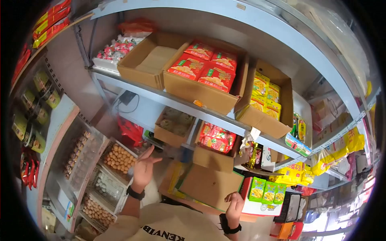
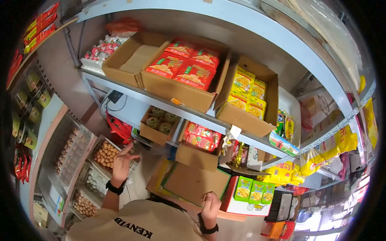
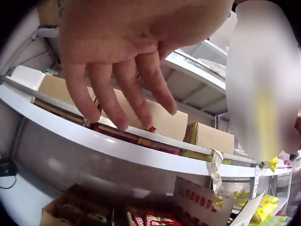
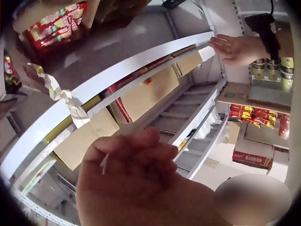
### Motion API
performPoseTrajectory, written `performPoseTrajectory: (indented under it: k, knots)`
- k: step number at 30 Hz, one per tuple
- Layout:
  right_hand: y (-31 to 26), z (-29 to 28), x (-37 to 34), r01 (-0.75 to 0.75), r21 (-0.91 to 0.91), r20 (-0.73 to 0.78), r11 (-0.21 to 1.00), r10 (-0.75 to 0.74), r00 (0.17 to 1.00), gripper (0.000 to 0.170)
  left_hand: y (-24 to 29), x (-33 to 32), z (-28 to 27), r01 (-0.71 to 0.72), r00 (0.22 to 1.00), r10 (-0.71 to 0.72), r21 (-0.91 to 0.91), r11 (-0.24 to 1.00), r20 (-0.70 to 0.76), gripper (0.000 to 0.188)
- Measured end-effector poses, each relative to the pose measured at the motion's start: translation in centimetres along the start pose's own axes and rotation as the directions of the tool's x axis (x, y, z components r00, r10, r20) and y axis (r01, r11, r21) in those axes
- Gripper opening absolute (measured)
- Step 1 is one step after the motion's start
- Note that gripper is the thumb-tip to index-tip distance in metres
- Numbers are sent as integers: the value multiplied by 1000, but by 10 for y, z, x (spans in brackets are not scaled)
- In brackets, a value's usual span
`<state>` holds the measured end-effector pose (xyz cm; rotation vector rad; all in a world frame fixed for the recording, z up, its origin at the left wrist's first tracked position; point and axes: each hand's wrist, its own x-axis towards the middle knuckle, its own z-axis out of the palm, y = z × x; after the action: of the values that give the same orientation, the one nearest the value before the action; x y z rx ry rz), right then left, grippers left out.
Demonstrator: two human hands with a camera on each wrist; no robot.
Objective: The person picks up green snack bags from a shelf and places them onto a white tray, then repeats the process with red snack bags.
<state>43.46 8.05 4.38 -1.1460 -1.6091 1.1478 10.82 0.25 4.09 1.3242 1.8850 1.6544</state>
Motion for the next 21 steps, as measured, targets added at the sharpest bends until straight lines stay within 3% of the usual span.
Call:
performPoseTrajectory:
  k: [1,2,4,5,12,16,20,21]
  knots:
    - [-1,3,4,1,0,5,1000,-1,1000,32,17,4,-7,-44,998,39,127,991,45,31]
    - [-5,4,9,100,-57,19,993,-99,995,20,26,7,-11,-83,997,82,167,982,12,33]
    - [-7,14,17,113,104,-90,988,-103,991,9,32,15,-13,-154,984,170,234,960,-52,49]
    - [-9,10,21,117,43,-17,992,-116,993,11,3,12,-15,-51,998,58,293,955,-17,67]
    - [-27,37,35,-7,29,24,1000,6,1000,18,-25,62,-18,-52,997,64,211,976,-50,56]
    - [-33,79,45,44,-34,-9,998,-45,999,24,-18,118,-27,-138,990,138,106,985,4,46]
    - [-54,140,65,91,-160,-39,983,-98,994,20,-9,182,-43,-351,936,340,148,925,95,40]
    - [-64,158,73,78,-110,-96,991,-89,991,18,-7,197,-48,-416,908,396,163,895,137,41]
